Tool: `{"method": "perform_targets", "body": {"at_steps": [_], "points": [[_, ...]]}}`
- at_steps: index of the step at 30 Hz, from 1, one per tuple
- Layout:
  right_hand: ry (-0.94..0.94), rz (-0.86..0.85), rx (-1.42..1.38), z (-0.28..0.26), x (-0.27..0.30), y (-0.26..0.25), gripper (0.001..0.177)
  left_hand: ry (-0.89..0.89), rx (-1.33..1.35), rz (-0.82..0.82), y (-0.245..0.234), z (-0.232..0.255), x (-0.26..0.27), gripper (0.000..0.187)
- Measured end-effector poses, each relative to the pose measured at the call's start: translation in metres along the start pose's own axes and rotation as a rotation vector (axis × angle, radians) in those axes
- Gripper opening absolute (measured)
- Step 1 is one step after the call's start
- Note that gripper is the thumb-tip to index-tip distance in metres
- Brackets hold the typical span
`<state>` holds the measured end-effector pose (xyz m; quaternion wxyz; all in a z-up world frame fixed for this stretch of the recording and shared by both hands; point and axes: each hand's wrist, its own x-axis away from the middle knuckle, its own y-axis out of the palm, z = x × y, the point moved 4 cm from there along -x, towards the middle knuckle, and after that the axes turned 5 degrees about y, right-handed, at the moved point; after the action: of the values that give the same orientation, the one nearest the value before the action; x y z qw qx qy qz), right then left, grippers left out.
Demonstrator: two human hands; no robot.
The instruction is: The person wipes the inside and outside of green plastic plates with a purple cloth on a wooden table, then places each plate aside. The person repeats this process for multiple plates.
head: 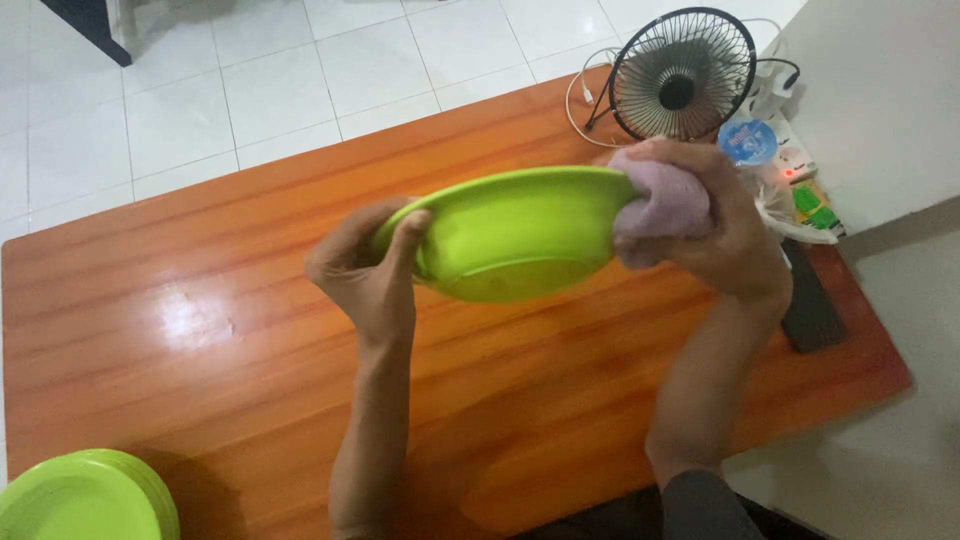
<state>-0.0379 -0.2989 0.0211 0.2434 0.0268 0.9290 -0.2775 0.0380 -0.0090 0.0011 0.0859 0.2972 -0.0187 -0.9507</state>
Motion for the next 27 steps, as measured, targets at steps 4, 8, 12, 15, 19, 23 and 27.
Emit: {"method": "perform_targets", "body": {"at_steps": [4,8,12,15,19,23,27], "points": [[-0.038,-0.050,-0.149,-0.023,-0.017,0.007,0.053,0.049,-0.018,-0.012,-0.003,0.011,0.002,0.008],[-0.058,0.025,-0.109,-0.028,-0.018,0.013,0.047,0.114,-0.036,-0.107,-0.003,0.011,0.009,0.009],[-0.098,0.073,-0.200,-0.029,-0.010,0.017,0.034,0.145,0.024,-0.162,-0.002,0.023,0.008,0.012],[-0.005,0.059,-0.245,-0.020,0.000,0.018,0.047,0.206,-0.056,-0.163,-0.005,0.035,0.006,0.008],[0.128,0.158,-0.052,0.009,0.017,0.016,0.055,0.157,-0.083,-0.132,-0.012,0.037,0.002,0.006],[0.018,0.192,-0.083,-0.016,0.018,0.020,0.058,0.120,-0.057,-0.168,-0.019,0.043,0.000,0.008],[-0.085,0.093,-0.137,-0.057,0.007,0.026,0.078,0.152,-0.034,-0.273,-0.016,0.043,0.007,0.012]]}}
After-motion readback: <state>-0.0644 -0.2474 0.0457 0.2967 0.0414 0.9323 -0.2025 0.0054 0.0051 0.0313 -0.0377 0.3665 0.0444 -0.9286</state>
